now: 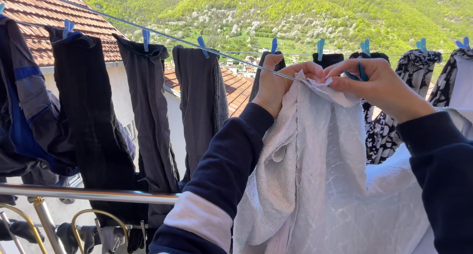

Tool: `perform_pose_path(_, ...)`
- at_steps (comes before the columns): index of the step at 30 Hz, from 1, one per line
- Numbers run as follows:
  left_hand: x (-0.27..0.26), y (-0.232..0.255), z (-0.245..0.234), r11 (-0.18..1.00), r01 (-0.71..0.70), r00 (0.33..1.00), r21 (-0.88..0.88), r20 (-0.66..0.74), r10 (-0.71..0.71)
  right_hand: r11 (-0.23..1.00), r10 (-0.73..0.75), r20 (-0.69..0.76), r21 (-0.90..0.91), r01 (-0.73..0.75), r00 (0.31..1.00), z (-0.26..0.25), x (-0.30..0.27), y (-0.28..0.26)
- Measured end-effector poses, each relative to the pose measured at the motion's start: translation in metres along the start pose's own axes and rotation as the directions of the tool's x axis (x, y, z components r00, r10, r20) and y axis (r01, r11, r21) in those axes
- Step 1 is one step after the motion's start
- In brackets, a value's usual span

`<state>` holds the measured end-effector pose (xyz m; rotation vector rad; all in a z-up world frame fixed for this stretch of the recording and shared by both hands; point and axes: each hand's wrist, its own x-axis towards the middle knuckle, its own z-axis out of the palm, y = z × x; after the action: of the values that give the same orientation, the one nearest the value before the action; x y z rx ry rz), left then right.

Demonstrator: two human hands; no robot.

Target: The person hangs various pieces of laundry, including a white sheet and a light blue towel, on a clothesline using blue clothespins. They repeatedly pick up items from a pile on a chair, unfold them, and secure them to the line with clips.

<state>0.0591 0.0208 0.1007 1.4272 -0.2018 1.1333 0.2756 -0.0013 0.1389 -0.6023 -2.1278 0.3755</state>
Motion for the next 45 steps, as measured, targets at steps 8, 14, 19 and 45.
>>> perform_pose_path(8, -0.011, -0.026, -0.005, 0.968, -0.249, 0.968, -0.020, -0.049, 0.248, 0.961, -0.073, -0.124, 0.258, 0.103, 0.990, 0.009, 0.001, 0.042)
perform_pose_path(14, -0.009, -0.022, 0.013, 0.959, -0.227, 0.955, 0.168, -0.154, 0.253, 0.912, -0.089, -0.249, 0.370, 0.179, 0.965, 0.011, -0.002, 0.033)
perform_pose_path(19, -0.004, -0.018, 0.023, 0.847, -0.169, 0.939, 0.505, -0.179, 0.294, 0.955, -0.123, -0.321, 0.219, 0.200, 0.939, 0.004, -0.021, 0.017)
perform_pose_path(45, -0.038, -0.047, 0.071, 0.710, -0.094, 0.964, 0.698, -0.115, 0.241, 0.966, 0.060, -0.350, 0.256, 0.034, 0.935, 0.023, -0.135, -0.052)
